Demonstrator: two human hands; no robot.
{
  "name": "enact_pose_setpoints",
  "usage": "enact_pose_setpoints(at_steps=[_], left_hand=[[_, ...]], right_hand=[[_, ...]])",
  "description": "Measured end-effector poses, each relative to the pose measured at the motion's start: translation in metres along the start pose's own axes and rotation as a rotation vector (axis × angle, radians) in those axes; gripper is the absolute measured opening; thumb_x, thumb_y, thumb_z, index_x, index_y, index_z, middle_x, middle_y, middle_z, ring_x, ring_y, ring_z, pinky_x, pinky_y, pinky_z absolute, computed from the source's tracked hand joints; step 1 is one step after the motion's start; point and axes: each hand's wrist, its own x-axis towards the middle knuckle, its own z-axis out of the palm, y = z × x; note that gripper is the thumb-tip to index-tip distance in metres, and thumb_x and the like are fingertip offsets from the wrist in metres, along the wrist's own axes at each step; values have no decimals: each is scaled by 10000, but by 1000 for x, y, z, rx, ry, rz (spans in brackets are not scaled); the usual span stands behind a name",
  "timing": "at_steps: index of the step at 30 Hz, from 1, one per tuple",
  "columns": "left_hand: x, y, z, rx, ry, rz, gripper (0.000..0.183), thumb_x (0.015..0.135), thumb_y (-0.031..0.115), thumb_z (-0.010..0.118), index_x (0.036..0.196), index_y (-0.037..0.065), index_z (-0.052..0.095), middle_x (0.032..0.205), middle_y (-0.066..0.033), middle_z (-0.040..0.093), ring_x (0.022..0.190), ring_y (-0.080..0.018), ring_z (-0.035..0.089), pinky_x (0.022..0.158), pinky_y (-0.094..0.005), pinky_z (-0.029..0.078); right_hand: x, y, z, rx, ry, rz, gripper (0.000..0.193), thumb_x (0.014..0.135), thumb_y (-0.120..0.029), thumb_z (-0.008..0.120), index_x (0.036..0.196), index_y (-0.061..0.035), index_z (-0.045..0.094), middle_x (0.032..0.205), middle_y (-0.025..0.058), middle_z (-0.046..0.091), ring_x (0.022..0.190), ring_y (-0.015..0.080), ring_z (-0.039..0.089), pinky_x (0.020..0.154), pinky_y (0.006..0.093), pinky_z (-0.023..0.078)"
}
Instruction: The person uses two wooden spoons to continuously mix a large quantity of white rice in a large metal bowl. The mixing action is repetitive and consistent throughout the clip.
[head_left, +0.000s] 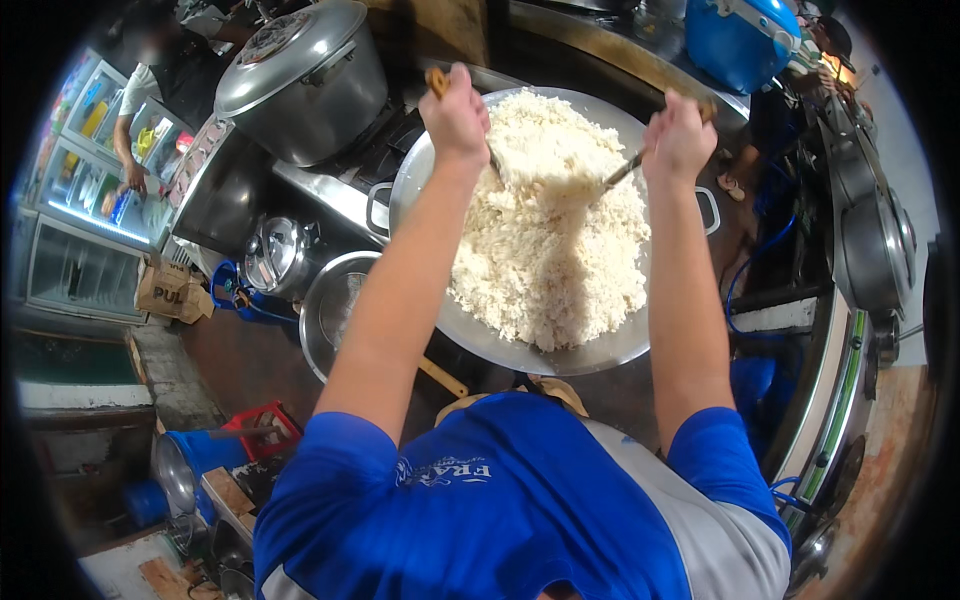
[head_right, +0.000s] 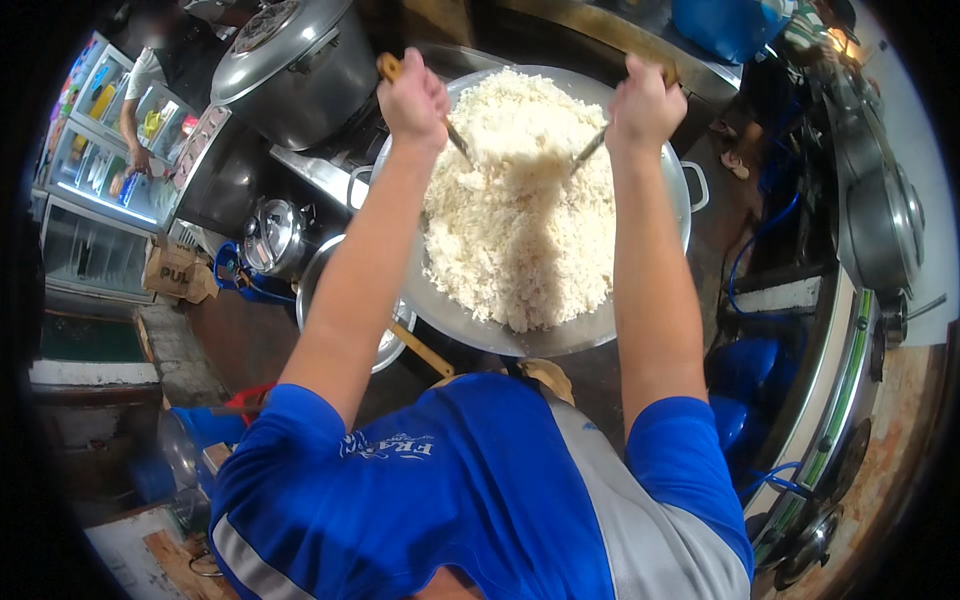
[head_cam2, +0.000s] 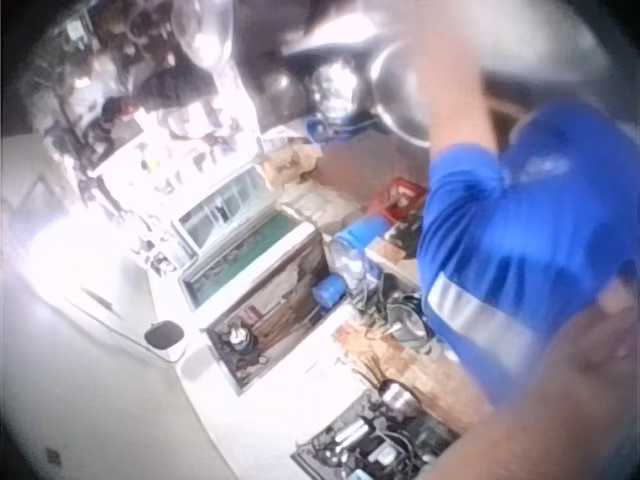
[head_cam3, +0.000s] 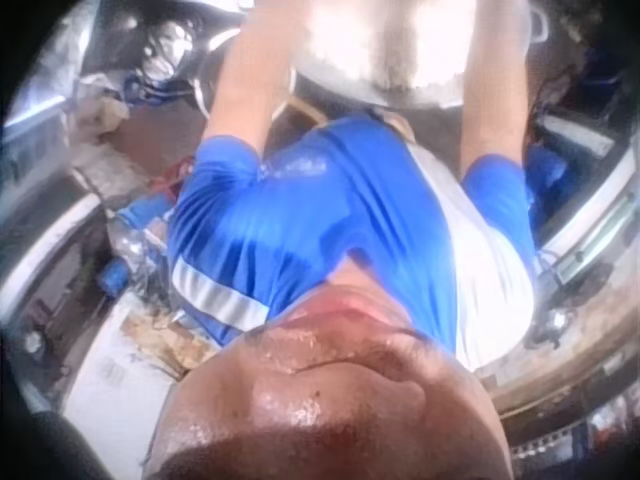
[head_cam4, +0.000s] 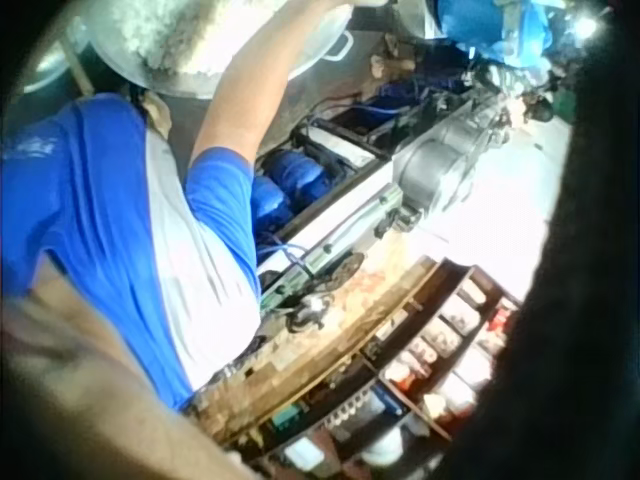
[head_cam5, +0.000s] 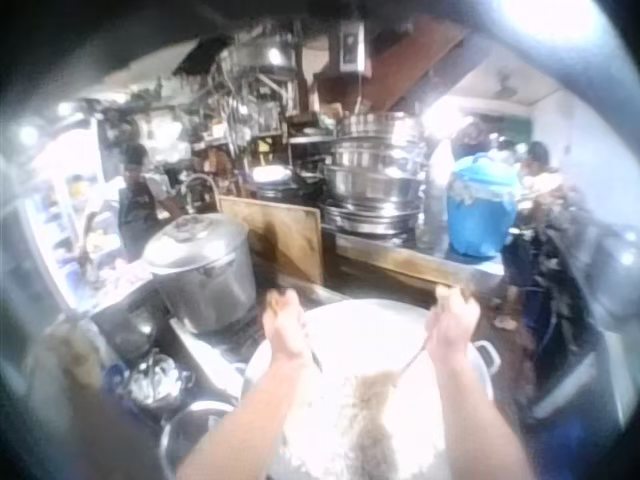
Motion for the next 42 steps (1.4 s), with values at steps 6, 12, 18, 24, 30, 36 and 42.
enact_pose_setpoints(at_steps=[6, 12, 18, 24, 30, 36, 42], left_hand=[[28, 99, 54, 31, -137, 64, 395, 983, 253, 576, 642, 170, 395, 516, 51, 356, 375, -71, 313, 350, -257, 204], [24, 158, 40, 214, -117, 289, 402, 1002, 253, 548, 632, 171, 414, 524, 29, 375, 398, -89, 320, 376, -268, 229], [38, -24, -105, 302, 135, 348, 367, 981, 230, 567, 645, 128, 460, 539, 14, 454, 415, -81, 399, 396, -261, 297], [25, 95, -30, 145, -28, 315, 400, 987, 255, 582, 643, 121, 428, 527, 33, 370, 400, -69, 330, 387, -254, 222], [48, -11, -87, 358, 55, 593, 287, 960, 148, 611, 695, 72, 533, 601, 41, 472, 512, -68, 429, 469, -249, 332], [37, 92, -32, 240, -20, 377, 404, 963, 206, 596, 601, 64, 486, 560, 24, 480, 510, -72, 409, 486, -272, 313], [33, -14, -78, 247, 5, 481, 329, 964, 171, 606, 670, 98, 480, 585, 55, 451, 493, -50, 399, 478, -220, 316]], right_hand=[[-8, -63, 100, -171, -281, -133, 276, 909, -91, 622, 675, -134, 481, 557, -43, 416, 429, 78, 374, 390, 259, 266], [-31, -74, 180, -80, -422, -85, 252, 914, -72, 601, 688, -133, 507, 526, -57, 425, 394, 64, 376, 363, 244, 259], [-95, 161, 123, -430, -437, -376, 261, 914, -179, 630, 722, -7, 588, 627, 91, 602, 617, 173, 609, 572, 349, 468], [-49, 72, 187, -280, -483, -168, 288, 897, -89, 634, 633, -93, 518, 529, -34, 478, 424, 75, 428, 408, 256, 305], [-88, 148, 156, -364, -390, -213, 194, 858, -75, 664, 699, -21, 567, 649, 13, 589, 647, 105, 559, 616, 278, 460], [-31, 68, 193, -176, -450, -241, 200, 870, -28, 613, 694, -75, 529, 555, -7, 493, 399, 94, 416, 371, 268, 307], [-71, 159, 136, -424, -278, -219, 257, 836, -167, 679, 669, -26, 543, 603, 42, 543, 623, 137, 496, 611, 326, 431]])
